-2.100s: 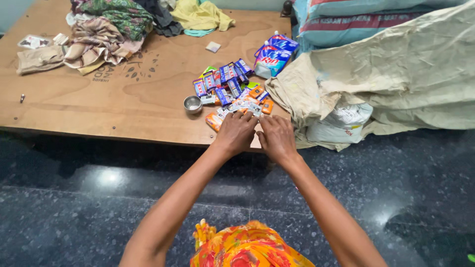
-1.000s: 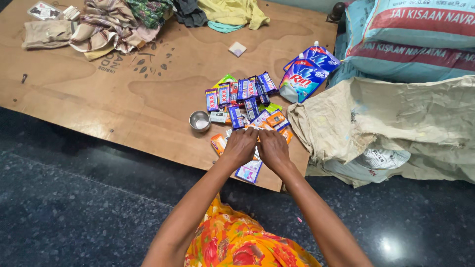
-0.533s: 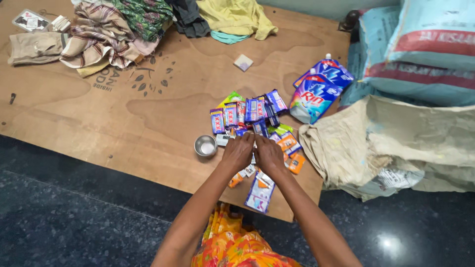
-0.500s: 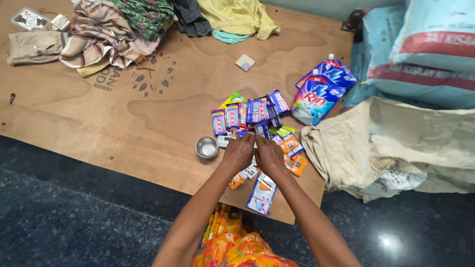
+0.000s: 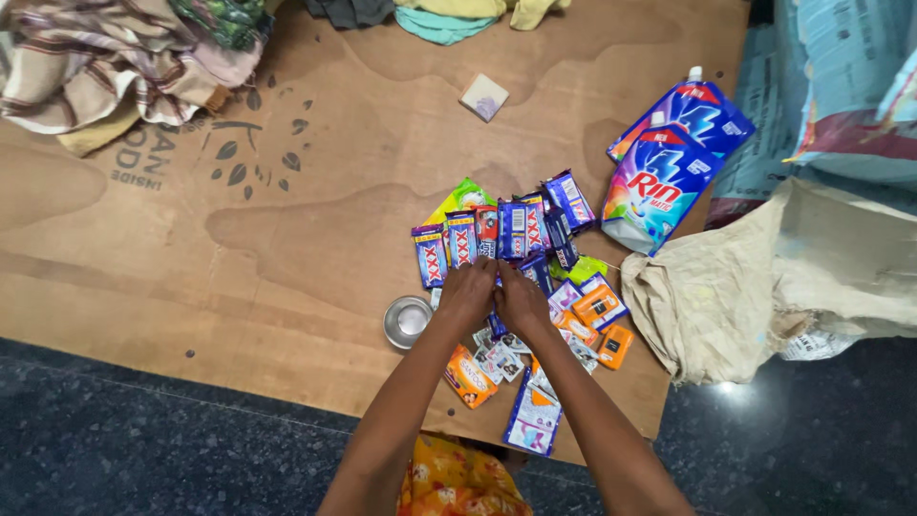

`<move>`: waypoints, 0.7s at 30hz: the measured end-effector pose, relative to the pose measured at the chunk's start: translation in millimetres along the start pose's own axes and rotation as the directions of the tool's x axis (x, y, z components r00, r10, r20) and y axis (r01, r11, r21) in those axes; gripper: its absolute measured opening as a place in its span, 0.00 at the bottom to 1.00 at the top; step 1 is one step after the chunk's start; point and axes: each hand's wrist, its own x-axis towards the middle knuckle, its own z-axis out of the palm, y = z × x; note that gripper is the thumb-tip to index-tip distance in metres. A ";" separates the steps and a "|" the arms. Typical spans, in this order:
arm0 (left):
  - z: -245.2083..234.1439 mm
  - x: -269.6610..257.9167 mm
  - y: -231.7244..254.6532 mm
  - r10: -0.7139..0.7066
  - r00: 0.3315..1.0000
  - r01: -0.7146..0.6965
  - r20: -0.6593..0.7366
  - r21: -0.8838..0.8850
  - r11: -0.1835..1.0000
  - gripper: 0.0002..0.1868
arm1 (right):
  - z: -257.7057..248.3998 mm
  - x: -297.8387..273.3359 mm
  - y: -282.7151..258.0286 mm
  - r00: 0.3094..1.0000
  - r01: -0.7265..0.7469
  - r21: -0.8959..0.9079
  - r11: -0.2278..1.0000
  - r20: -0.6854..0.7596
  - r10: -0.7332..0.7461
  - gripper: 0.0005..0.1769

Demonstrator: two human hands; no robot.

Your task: The person picks up small soap packets from a pile on a wooden board and places them one by one onto a shelf. The person handles packets of different brands and colors, stacking them neatly on the shelf.

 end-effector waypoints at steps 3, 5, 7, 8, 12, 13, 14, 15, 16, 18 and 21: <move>13.6 24.0 -21.2 -0.025 1.000 0.026 0.003 -0.095 0.995 0.22 | 14.7 22.6 6.7 0.999 0.032 0.103 0.994 -0.043 -0.027 0.28; 24.4 42.3 -35.0 -0.062 0.997 0.066 0.047 -0.086 0.994 0.23 | 22.3 36.7 9.4 0.998 -0.057 0.118 0.991 0.023 0.054 0.23; 35.8 60.2 -48.4 -0.063 0.998 0.064 0.021 -0.057 0.996 0.25 | 28.5 52.1 10.9 0.994 -0.102 0.138 0.985 0.063 0.094 0.21; 41.7 69.1 -54.4 -0.043 0.999 0.042 -0.027 -0.033 0.999 0.27 | 31.4 59.1 11.9 0.993 -0.104 0.152 0.983 0.068 0.095 0.22; 60.3 103.0 -72.8 0.040 0.987 -0.030 -0.157 0.066 0.997 0.28 | 43.9 77.0 17.0 0.985 -0.148 0.160 0.976 0.117 0.130 0.21; 64.2 112.2 -75.4 0.032 0.991 -0.020 -0.129 0.098 0.995 0.28 | 47.9 81.0 18.6 0.980 -0.169 0.108 0.980 0.123 0.155 0.18; 67.7 120.9 -77.5 0.024 0.994 -0.011 -0.102 0.130 0.992 0.29 | 52.6 84.7 19.7 0.975 -0.188 0.056 0.980 0.128 0.180 0.16; 70.7 127.6 -78.1 0.016 0.997 -0.004 -0.076 0.159 0.987 0.29 | 56.4 87.3 21.5 0.970 -0.208 0.002 0.978 0.131 0.206 0.15; 72.9 132.2 -78.2 0.007 0.996 0.008 -0.085 0.170 0.985 0.29 | 59.1 89.8 23.7 0.955 -0.247 -0.025 0.969 0.165 0.248 0.16; 73.8 140.0 -78.0 -0.009 0.994 0.030 -0.107 0.195 0.980 0.29 | 62.7 97.1 26.1 0.918 -0.317 -0.077 0.945 0.225 0.327 0.17; 69.2 141.1 -78.2 -0.120 0.992 0.113 0.045 0.146 0.983 0.31 | 68.7 101.4 19.7 0.887 -0.344 -0.150 0.927 0.270 0.374 0.25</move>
